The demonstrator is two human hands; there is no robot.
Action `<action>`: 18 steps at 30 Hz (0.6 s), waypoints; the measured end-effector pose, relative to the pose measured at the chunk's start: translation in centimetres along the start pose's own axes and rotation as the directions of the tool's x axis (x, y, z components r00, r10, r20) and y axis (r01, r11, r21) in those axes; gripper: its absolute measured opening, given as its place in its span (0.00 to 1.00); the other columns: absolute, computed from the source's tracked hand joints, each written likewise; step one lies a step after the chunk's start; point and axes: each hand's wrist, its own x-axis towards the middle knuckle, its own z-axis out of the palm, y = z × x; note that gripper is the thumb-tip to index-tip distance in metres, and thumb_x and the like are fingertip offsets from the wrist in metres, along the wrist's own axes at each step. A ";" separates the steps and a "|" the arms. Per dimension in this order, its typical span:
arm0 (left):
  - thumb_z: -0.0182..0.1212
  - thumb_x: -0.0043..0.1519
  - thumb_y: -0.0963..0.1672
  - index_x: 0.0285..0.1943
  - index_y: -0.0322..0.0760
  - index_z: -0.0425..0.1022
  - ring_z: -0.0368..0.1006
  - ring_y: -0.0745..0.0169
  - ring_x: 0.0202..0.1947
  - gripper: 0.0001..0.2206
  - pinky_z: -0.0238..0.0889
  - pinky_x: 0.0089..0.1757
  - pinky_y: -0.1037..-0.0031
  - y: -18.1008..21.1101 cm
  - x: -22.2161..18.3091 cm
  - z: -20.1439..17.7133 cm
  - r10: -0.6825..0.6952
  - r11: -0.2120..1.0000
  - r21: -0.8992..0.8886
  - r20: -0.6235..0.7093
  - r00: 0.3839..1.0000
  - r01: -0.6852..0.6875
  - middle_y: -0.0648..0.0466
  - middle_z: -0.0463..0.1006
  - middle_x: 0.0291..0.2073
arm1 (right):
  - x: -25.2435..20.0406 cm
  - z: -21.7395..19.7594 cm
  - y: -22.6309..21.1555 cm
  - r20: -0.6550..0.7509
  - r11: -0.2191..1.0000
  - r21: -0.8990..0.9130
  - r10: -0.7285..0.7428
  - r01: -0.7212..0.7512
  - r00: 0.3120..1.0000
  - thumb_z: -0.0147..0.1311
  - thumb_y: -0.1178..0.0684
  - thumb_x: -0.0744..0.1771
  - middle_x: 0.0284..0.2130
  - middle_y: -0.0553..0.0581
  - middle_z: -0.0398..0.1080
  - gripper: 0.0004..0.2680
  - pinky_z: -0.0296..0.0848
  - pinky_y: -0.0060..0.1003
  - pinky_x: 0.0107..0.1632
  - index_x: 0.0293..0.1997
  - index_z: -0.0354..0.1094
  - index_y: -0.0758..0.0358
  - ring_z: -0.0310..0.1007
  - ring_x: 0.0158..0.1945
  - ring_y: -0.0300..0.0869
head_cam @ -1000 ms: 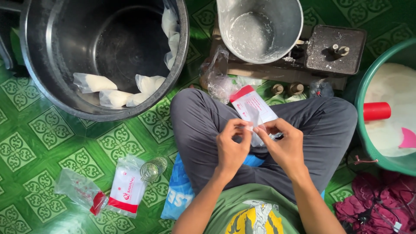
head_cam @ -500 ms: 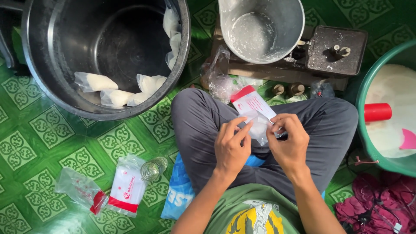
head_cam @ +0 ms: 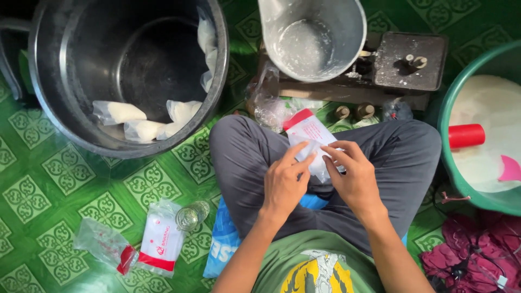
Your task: Manually scooping white powdered food from a large basin into individual plastic bags for packaging.
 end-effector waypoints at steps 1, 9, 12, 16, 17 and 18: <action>0.59 0.54 0.37 0.47 0.44 0.82 0.77 0.56 0.32 0.15 0.68 0.33 0.64 0.0 -0.1 0.2 0.030 1.000 0.005 0.077 0.997 -0.031 0.57 0.77 0.53 | 0.0 0.0 0.5 -0.001 0.998 0.043 0.053 -0.053 0.999 0.60 0.65 0.63 0.39 0.54 0.71 0.08 0.77 0.34 0.34 0.43 0.76 0.59 0.76 0.31 0.43; 0.53 0.57 0.37 0.54 0.36 0.77 0.77 0.53 0.36 0.16 0.70 0.37 0.67 2.9 0.6 2.4 0.105 0.993 0.030 0.187 0.977 -0.113 0.55 0.74 0.56 | -0.3 -3.1 2.6 0.029 0.983 0.078 0.165 -0.167 0.986 0.60 0.66 0.62 0.36 0.57 0.72 0.07 0.78 0.36 0.33 0.41 0.76 0.63 0.77 0.31 0.46; 0.53 0.57 0.37 0.56 0.35 0.76 0.78 0.53 0.41 0.18 0.72 0.39 0.69 3.8 1.2 2.8 0.063 0.998 -0.043 0.213 0.975 -0.055 0.55 0.75 0.56 | -0.6 -4.7 3.5 0.029 0.980 0.119 0.154 -0.157 0.988 0.60 0.67 0.61 0.33 0.54 0.73 0.07 0.78 0.34 0.31 0.37 0.76 0.62 0.77 0.30 0.45; 0.52 0.58 0.37 0.58 0.36 0.74 0.78 0.55 0.42 0.18 0.74 0.37 0.72 5.9 2.4 3.9 0.061 0.994 -0.103 0.247 0.967 -0.037 0.55 0.75 0.57 | -1.0 -6.5 5.7 -0.019 0.964 0.230 0.142 -0.134 0.990 0.60 0.70 0.59 0.30 0.53 0.74 0.08 0.79 0.32 0.32 0.34 0.76 0.62 0.76 0.29 0.42; 0.52 0.58 0.37 0.58 0.36 0.74 0.78 0.55 0.42 0.18 0.74 0.37 0.72 6.4 2.4 4.5 0.085 0.992 -0.113 0.269 0.959 -0.056 0.55 0.75 0.57 | -1.2 -7.1 6.4 -0.042 0.963 0.222 0.165 -0.152 0.985 0.60 0.70 0.59 0.30 0.53 0.74 0.08 0.79 0.32 0.32 0.34 0.76 0.62 0.76 0.29 0.42; 0.52 0.59 0.37 0.60 0.37 0.73 0.79 0.56 0.40 0.19 0.74 0.35 0.72 6.9 2.5 5.0 0.074 0.991 -0.129 0.287 0.955 -0.038 0.55 0.75 0.57 | -1.4 -7.7 7.0 -0.052 0.951 0.273 0.167 -0.147 0.985 0.61 0.70 0.59 0.29 0.52 0.75 0.08 0.79 0.31 0.32 0.34 0.76 0.62 0.76 0.29 0.40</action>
